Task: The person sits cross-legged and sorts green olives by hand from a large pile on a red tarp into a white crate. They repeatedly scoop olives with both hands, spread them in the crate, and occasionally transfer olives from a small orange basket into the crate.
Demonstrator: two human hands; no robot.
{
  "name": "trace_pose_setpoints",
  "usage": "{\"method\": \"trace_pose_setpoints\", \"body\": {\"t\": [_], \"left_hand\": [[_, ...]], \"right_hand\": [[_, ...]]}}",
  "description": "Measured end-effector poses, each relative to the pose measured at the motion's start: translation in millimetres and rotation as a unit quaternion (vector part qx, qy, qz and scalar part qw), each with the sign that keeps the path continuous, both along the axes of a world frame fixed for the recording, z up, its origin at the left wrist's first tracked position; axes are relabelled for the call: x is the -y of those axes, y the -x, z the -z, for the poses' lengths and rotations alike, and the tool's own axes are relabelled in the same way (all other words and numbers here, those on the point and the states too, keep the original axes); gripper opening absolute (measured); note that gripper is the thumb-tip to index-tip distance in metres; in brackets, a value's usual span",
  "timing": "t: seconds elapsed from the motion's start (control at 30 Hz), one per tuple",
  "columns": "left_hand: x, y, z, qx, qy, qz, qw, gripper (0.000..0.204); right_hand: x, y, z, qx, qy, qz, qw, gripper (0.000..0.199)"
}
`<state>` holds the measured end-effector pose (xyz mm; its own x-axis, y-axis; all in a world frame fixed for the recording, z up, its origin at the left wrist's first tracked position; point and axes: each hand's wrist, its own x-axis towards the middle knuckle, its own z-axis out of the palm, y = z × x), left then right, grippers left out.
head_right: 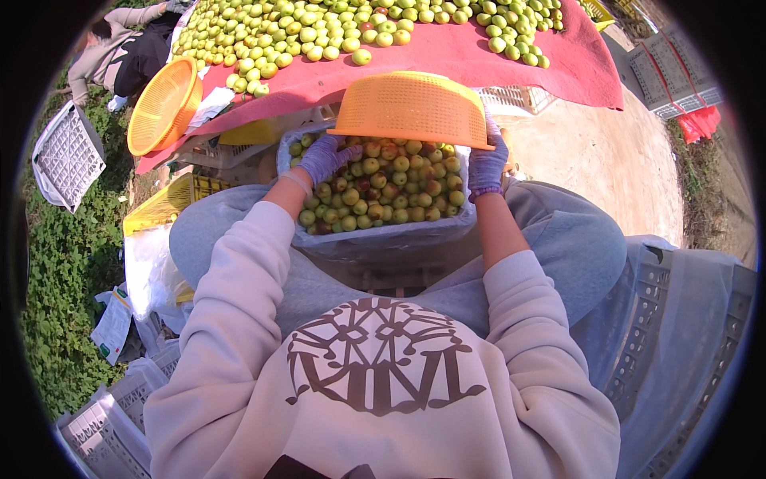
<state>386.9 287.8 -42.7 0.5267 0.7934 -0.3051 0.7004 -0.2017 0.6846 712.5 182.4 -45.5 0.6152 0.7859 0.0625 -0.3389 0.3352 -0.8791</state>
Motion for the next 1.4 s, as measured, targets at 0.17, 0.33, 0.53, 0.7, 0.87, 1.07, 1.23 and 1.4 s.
{"method": "trace_pose_setpoints", "body": {"t": [0.17,0.33,0.53,0.7,0.87,1.07,1.23,1.4], "left_hand": [[-35,-12,47,-0.077,-0.271,0.184,0.942,0.042],[-47,-12,79,0.074,-0.029,0.074,0.994,0.032],[-28,-16,54,0.352,0.238,-0.174,0.888,0.030],[-17,-17,27,0.350,0.262,-0.204,0.876,0.029],[-14,-15,24,0.351,0.257,-0.214,0.874,0.031],[-12,-15,21,0.337,0.248,-0.201,0.886,0.035],[-19,-24,18,0.281,0.217,-0.139,0.925,0.039],[-36,-57,18,0.132,0.060,0.026,0.989,0.043]], "right_hand": [[7,7,-17,-0.087,-0.009,0.025,0.996,0.036],[16,17,-28,0.041,-0.041,-0.019,0.998,0.040],[15,20,-26,0.099,-0.049,-0.023,0.994,0.044],[14,18,-27,0.146,-0.052,-0.019,0.988,0.044],[24,25,-38,0.208,-0.072,-0.003,0.976,0.041],[42,21,-50,0.024,-0.047,-0.071,0.996,0.040],[40,9,-49,0.204,-0.044,-0.006,0.978,0.040],[46,9,-72,0.157,-0.035,0.059,0.985,0.039]]}}
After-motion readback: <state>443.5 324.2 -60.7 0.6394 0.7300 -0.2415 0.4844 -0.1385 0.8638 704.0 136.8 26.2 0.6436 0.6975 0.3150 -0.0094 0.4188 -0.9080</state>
